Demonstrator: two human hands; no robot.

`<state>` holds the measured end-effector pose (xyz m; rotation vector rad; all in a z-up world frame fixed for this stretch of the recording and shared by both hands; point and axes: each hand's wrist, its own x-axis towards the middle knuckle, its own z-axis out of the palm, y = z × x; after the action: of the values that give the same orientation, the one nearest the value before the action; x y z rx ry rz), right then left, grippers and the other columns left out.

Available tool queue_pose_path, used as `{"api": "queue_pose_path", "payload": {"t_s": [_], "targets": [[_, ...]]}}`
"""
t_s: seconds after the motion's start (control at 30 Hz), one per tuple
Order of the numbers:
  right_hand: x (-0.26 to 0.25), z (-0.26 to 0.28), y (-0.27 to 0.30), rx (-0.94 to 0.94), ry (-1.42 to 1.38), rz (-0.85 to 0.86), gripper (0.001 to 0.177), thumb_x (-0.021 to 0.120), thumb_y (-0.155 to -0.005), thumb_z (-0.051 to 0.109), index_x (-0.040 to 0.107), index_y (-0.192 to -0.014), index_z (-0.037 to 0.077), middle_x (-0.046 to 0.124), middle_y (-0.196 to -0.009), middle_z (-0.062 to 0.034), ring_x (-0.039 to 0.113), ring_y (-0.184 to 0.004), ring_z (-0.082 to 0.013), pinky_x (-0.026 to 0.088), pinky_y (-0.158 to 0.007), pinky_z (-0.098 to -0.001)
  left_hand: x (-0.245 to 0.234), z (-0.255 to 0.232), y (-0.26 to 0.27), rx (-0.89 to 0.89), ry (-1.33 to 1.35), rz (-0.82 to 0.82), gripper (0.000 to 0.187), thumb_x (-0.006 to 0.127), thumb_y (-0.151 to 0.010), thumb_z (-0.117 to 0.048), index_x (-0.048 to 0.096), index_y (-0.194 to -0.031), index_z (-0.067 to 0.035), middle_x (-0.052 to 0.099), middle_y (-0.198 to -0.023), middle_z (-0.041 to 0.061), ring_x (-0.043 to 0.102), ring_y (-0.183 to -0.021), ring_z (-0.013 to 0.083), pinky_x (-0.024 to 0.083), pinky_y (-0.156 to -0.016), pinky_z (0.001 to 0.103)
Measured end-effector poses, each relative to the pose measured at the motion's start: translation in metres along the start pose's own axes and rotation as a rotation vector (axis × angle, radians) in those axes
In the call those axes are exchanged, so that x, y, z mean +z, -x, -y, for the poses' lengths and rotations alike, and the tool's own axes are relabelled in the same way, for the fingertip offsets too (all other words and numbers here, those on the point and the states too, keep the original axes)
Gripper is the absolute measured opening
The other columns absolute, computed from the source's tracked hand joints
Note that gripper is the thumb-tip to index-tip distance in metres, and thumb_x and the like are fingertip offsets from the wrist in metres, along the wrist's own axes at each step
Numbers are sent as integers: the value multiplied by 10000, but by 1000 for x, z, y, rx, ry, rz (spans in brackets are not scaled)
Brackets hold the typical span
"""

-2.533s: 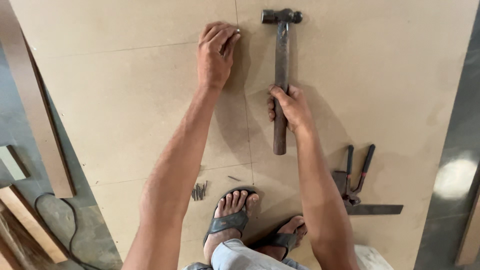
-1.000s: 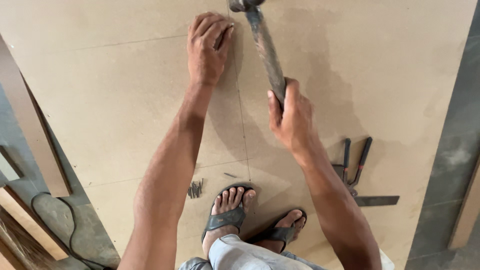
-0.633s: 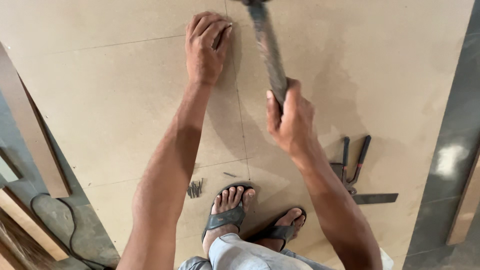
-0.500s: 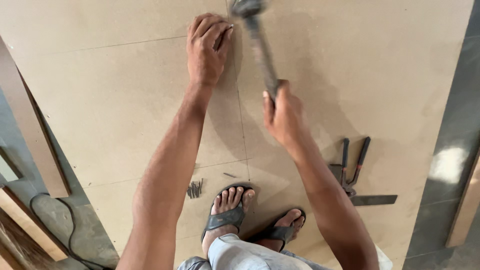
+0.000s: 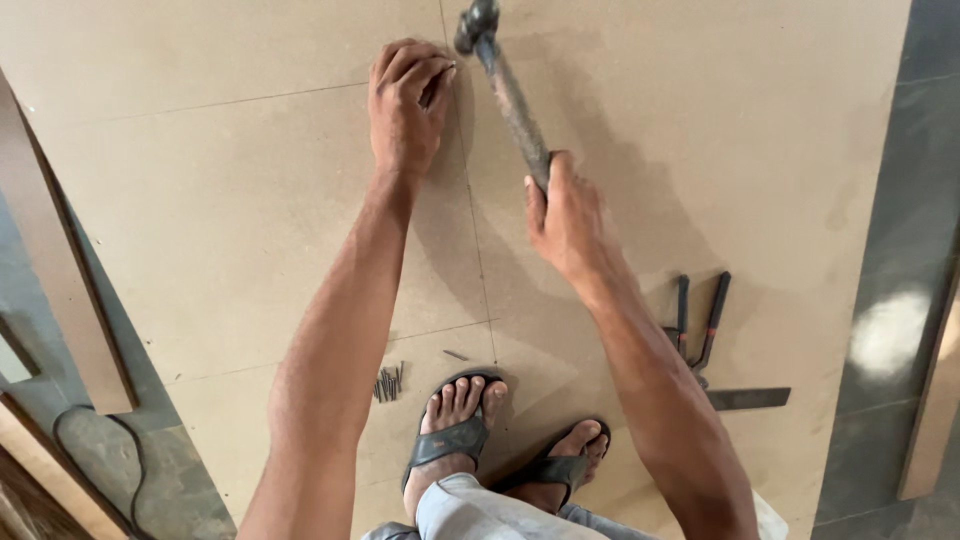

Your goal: The person hammers a series of nails into a wooden board. They place each nail by hand onto the surface before striking it with a hammer, moving across a marked line.

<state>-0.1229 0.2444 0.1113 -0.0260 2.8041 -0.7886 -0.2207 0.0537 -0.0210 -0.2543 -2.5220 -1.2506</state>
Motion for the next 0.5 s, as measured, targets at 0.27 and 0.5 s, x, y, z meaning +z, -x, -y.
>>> {"api": "queue_pose_path", "payload": {"t_s": [0.27,0.5], "targets": [[1,14,22,-79,-201,-188,209,590,-1054,92,464,-1151,-43,627,-684,-125,691,-550,-260,501,-472,-398,1,-2,2,8,-6,-26,82,816,-933,-67,777,-1004,-57,730,-1130,42,624,-1175,260,539,-1004,404],[11,-9,12,11,-152,-54,194,582,-1104,126,459,-1128,-22,614,-691,-68,643,-502,-202,481,-401,-358,-18,0,27,-65,77,49,105,766,-980,-29,777,-1085,-35,725,-1212,72,646,-1208,269,564,-1031,385]]}}
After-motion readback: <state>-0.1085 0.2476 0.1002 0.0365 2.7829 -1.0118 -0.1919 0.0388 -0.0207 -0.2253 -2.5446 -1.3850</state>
